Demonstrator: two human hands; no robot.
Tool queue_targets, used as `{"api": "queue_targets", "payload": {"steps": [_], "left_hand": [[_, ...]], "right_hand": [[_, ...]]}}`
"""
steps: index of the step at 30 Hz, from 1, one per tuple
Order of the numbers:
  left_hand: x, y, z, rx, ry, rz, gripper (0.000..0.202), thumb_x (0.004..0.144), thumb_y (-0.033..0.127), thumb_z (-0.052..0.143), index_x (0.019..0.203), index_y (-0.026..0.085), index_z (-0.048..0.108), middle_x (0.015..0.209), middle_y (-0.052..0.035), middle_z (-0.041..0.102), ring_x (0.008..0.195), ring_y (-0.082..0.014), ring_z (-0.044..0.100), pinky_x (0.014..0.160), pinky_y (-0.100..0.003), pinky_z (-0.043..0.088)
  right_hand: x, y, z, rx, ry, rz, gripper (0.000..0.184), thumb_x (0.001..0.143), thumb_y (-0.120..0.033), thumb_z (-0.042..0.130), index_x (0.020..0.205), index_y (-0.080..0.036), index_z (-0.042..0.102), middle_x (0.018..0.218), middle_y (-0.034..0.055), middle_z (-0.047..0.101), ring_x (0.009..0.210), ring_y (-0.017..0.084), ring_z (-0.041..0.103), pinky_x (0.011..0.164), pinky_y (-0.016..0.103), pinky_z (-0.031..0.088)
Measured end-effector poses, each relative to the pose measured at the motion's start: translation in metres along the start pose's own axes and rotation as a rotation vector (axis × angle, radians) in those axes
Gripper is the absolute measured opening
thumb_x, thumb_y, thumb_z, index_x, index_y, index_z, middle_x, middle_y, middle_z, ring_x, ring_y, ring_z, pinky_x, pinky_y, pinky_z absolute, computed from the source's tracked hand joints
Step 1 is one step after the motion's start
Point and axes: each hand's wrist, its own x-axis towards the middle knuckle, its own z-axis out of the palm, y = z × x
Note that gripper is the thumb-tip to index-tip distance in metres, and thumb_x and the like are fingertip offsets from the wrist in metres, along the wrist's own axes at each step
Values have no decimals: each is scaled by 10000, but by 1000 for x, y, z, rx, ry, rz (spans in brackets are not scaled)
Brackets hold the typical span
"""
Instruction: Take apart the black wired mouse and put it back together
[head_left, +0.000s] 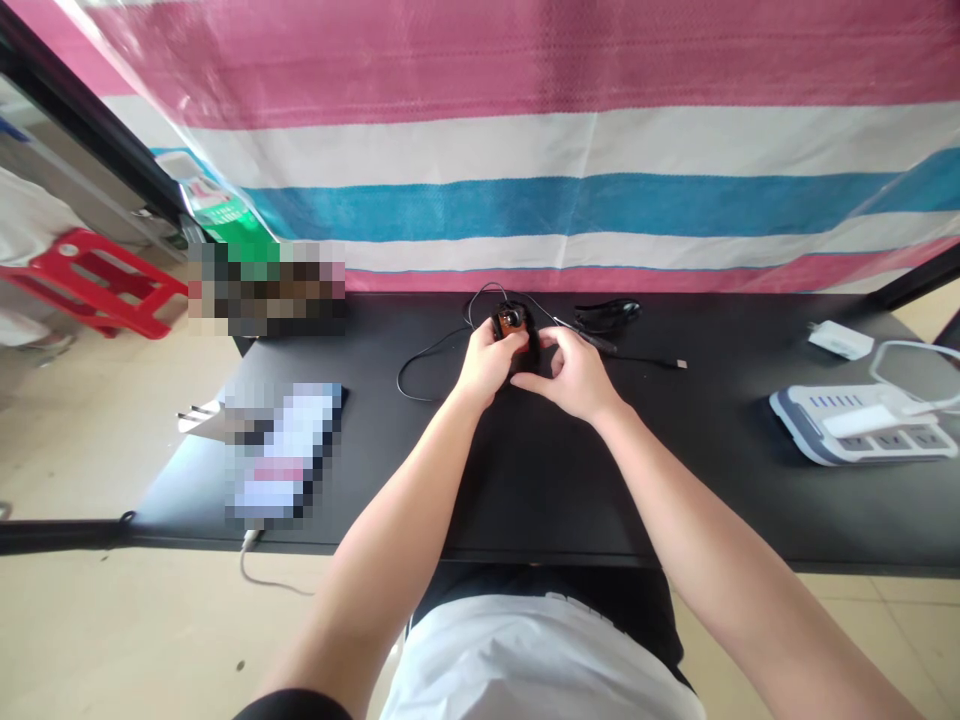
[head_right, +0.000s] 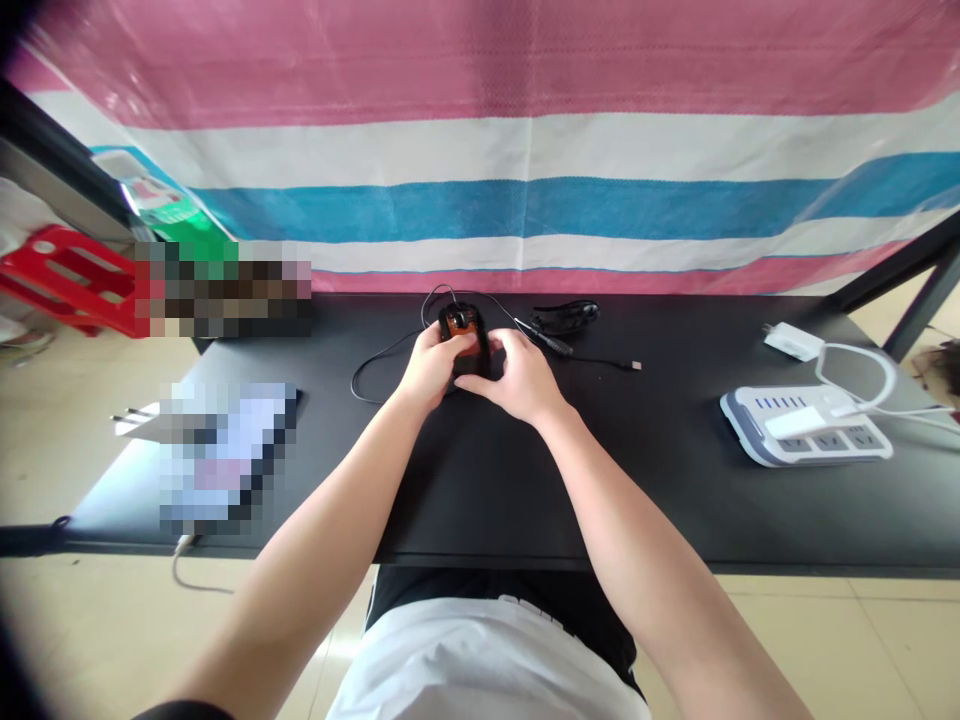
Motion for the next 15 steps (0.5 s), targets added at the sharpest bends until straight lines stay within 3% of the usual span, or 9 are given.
{"api": "queue_targets", "payload": {"steps": [3, 6, 10, 15], "left_hand": [[1, 3, -4, -24, 19, -18, 131, 697, 174, 633, 823, 164, 604, 739, 18, 643, 665, -113, 627, 701, -259, 522], [-1, 7, -5, -27, -26, -39, 138, 667, 177, 642, 798, 167, 602, 684, 23, 630, 591, -111, 613, 610, -247, 507], [-9, 14, -3, -5, -201, -124, 191, 658, 209, 640, 841, 174, 597, 693, 2, 658, 566, -164, 662, 549, -281, 517], [-12, 14, -3, 95, -327, -66, 171, 668, 207, 652, 820, 171, 584, 641, 17, 622, 557, -174, 672, 547, -280, 519]], "right_hand": [[0, -2, -5, -46, -31, -74, 430, 714, -542, 745, 936, -188, 646, 912, 62, 695, 614, 141, 574, 647, 335, 510], [1, -1, -7, 9, 13, -42, 355, 824, -534, 617, 918, -194, 659, 893, 57, 691, 567, 124, 536, 612, 321, 488], [4, 6, -9, 176, 138, 92, 496, 893, -643, 452, 943, -199, 666, 774, 34, 653, 657, 162, 584, 664, 330, 496], [8, 8, -10, 415, 112, 246, 516, 791, -684, 581, 900, -190, 682, 631, -18, 581, 555, 132, 531, 581, 301, 471]]}}
